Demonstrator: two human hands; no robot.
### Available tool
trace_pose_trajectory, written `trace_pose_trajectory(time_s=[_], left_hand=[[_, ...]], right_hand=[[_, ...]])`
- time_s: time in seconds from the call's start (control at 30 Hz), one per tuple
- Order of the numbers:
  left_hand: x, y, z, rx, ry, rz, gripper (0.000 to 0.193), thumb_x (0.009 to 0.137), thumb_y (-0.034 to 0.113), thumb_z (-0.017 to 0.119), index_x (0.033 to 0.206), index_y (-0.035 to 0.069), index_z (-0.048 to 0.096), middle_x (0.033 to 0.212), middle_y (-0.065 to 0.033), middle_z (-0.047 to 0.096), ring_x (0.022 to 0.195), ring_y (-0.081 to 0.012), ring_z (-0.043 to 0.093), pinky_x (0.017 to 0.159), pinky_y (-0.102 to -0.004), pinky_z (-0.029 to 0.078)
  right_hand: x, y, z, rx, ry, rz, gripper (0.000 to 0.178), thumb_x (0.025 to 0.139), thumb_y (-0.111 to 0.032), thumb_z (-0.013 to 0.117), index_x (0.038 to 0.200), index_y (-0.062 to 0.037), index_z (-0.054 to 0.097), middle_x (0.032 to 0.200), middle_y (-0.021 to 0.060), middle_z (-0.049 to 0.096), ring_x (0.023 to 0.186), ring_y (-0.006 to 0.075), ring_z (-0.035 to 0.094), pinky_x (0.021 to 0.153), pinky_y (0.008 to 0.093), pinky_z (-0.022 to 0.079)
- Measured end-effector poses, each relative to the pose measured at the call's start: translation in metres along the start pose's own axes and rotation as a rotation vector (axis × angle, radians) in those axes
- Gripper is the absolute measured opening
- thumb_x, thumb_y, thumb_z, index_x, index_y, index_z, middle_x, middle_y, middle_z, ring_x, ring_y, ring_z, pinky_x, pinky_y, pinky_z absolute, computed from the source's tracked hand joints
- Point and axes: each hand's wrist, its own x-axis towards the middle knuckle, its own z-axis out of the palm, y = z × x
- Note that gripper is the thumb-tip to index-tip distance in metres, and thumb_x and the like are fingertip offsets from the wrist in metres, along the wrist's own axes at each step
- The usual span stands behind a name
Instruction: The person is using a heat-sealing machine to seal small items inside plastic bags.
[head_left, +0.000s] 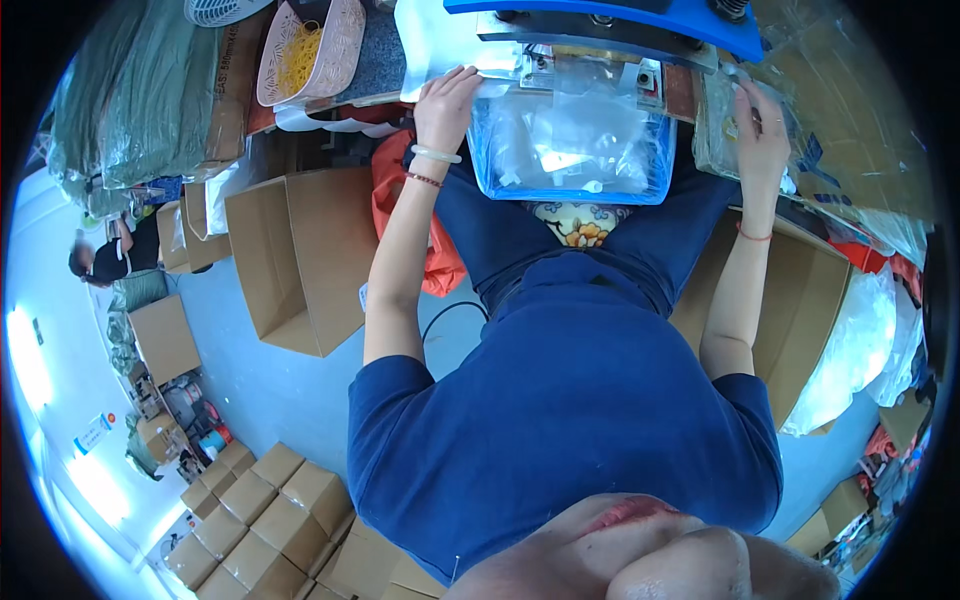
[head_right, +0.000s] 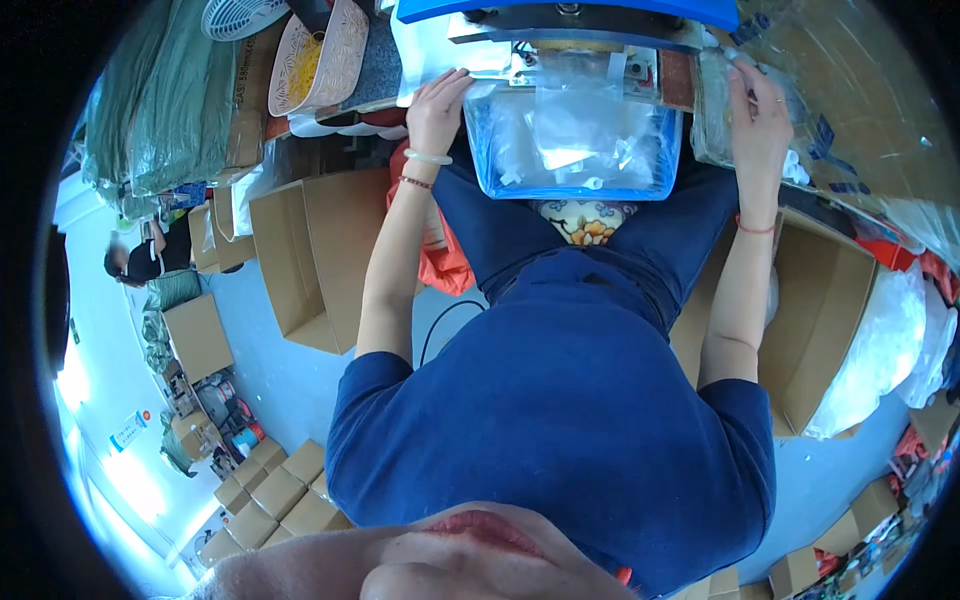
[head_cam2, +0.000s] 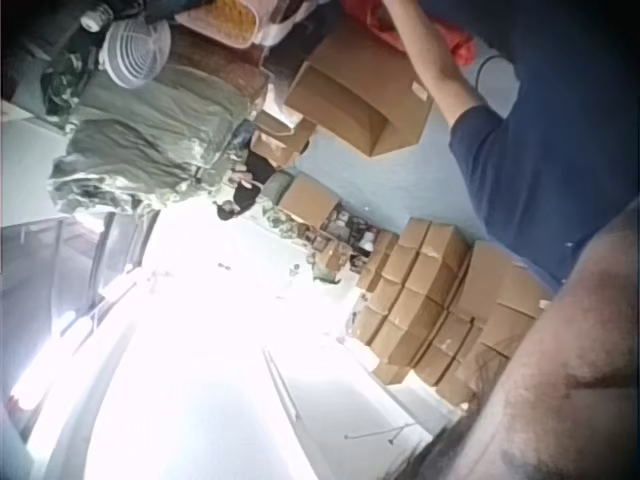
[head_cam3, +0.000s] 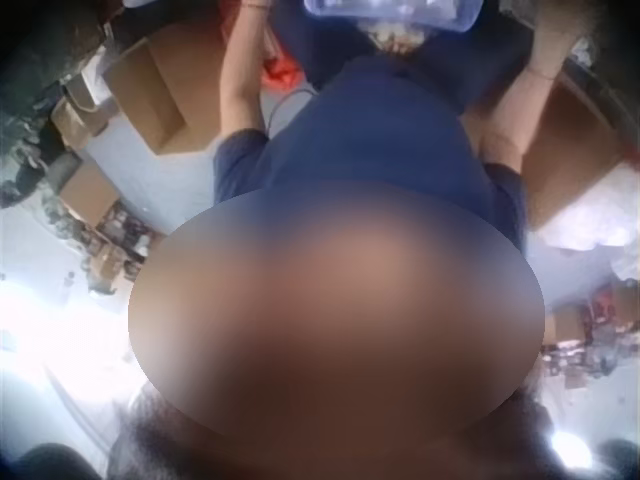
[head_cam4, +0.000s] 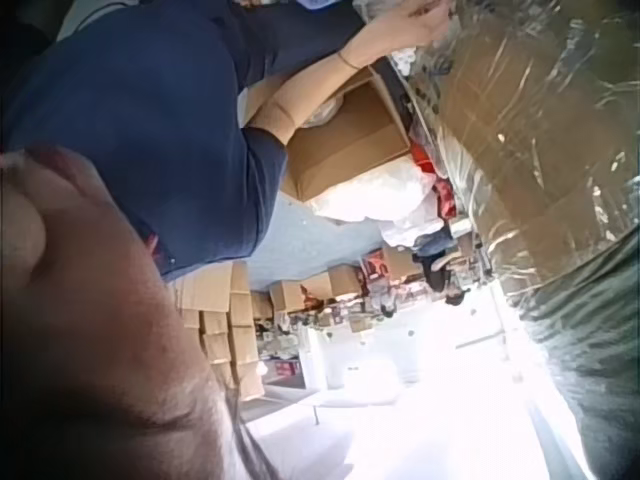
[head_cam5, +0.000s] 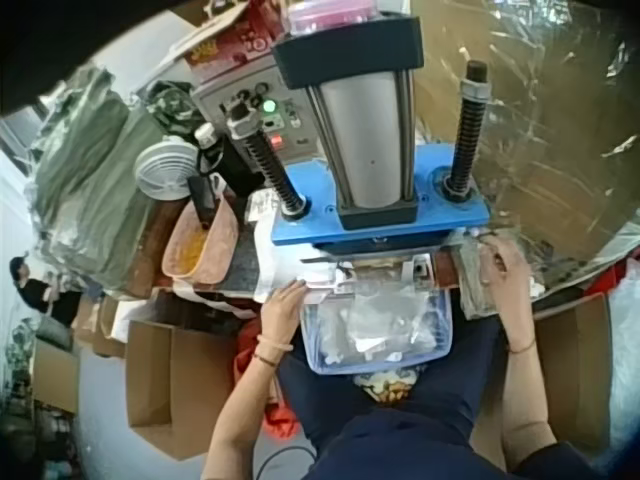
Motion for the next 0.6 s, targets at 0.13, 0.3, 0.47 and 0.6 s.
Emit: trace_pose_trajectory(time_s=[0.13,0.3,0.47,0.6], left_hand=[[-0.013,0.019,-0.018,-0.385,0.096,-0.296,0.016,0.083,0.011,0.072,0.097,0.005,0.075,0.087,-0.0079,0.074,0.075,-0.0173,0.070,0.069,-0.0261,0.053],[-0.004,0.068,-0.048,-0.788,-0.044,-0.488,0.023,0.081,0.014,0.079,0.098,-0.001,0.074,0.076,-0.0006,0.069,0.069,-0.0029,0.056,0.064,-0.0194,0.046],[0.004,0.112,-0.062,-1.022,-0.265,-0.491,0.021,0.084,0.013,0.077,0.098,-0.002,0.074,0.076,0.0021,0.067,0.069,-0.0016,0.053,0.061,-0.0177,0.043],[0.008,0.115,-0.061,-1.136,-0.529,-0.408,0.020,0.088,0.013,0.072,0.103,-0.002,0.074,0.092,-0.0049,0.073,0.080,-0.0074,0.063,0.074,-0.0212,0.051]], right_hand=[[-0.032,-0.048,0.000,0.213,-0.116,-0.018,0.029,0.089,-0.023,0.072,0.114,-0.0083,0.068,0.094,0.0031,0.067,0.077,0.0106,0.057,0.073,0.0236,0.046],[-0.053,-0.092,0.023,0.340,-0.580,-0.058,0.024,0.086,-0.010,0.073,0.109,-0.0056,0.070,0.105,0.0054,0.068,0.090,0.0117,0.061,0.077,0.0247,0.048],[-0.034,-0.118,0.011,0.415,-0.411,-0.311,0.025,0.085,-0.012,0.073,0.109,-0.0049,0.069,0.103,0.0074,0.068,0.091,0.0164,0.062,0.079,0.0274,0.049],[-0.019,-0.111,0.010,0.195,-0.596,-0.508,0.025,0.088,-0.019,0.069,0.108,-0.0046,0.068,0.102,0.0104,0.068,0.089,0.0255,0.063,0.080,0.0340,0.050]])
